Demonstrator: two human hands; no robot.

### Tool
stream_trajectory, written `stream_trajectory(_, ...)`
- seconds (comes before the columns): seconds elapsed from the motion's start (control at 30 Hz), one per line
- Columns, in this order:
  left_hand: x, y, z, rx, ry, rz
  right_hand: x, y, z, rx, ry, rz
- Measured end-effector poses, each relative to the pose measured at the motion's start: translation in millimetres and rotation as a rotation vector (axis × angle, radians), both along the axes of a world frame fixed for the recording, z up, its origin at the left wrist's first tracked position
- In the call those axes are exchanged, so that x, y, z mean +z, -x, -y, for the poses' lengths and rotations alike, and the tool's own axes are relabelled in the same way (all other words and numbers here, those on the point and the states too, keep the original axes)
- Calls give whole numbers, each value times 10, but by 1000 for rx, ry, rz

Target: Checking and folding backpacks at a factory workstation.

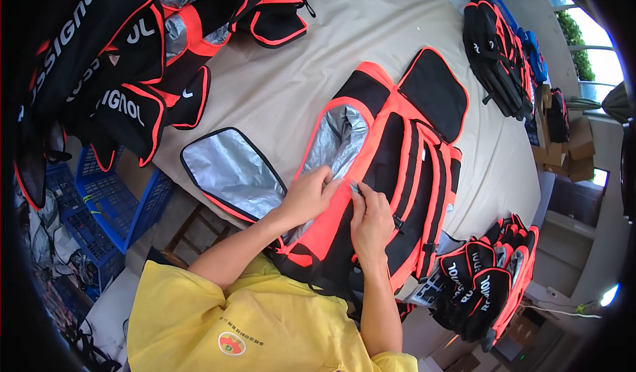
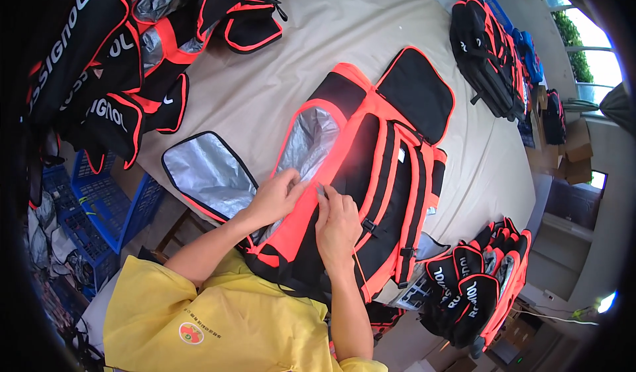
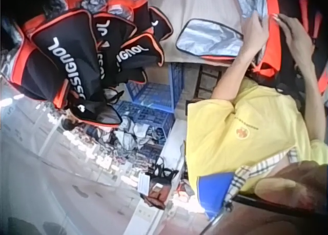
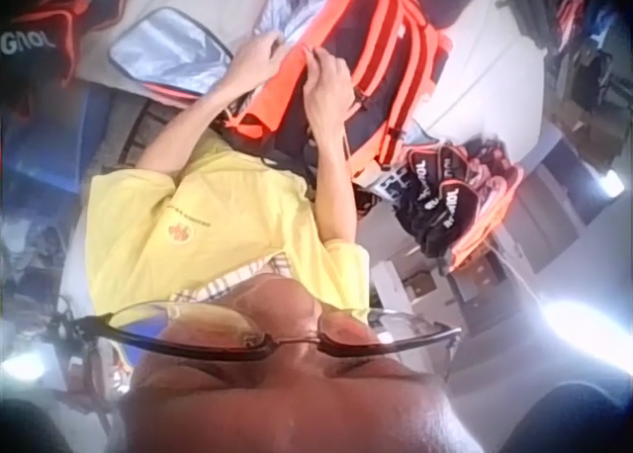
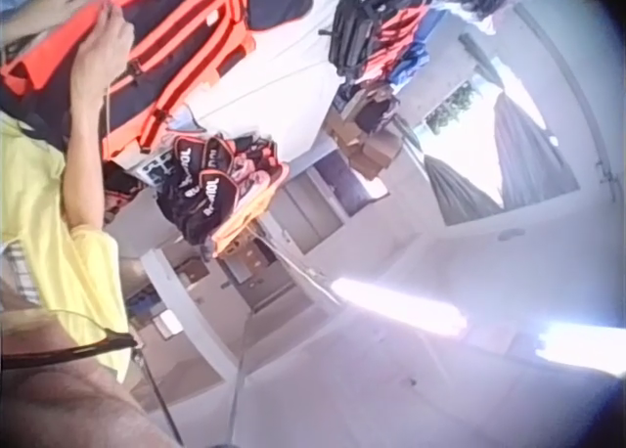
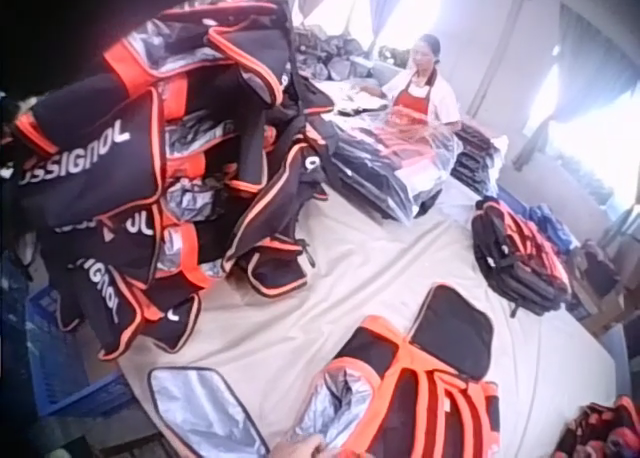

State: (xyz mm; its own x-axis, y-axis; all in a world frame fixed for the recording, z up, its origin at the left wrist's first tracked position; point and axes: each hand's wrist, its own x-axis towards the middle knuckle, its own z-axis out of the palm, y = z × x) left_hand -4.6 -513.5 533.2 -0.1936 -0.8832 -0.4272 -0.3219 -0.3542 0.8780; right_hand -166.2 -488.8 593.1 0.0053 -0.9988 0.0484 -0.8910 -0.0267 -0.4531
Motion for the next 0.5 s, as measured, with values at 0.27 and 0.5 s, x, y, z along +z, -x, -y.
stream_trajectory(0.27, -306, 28, 101, -53, 300, 34, -89, -105, -1, -26, -14, -43)
stream_trajectory(0.5, -368, 145, -100, 387, -333, -922, 17, -65, 12, 54, -45, -27)
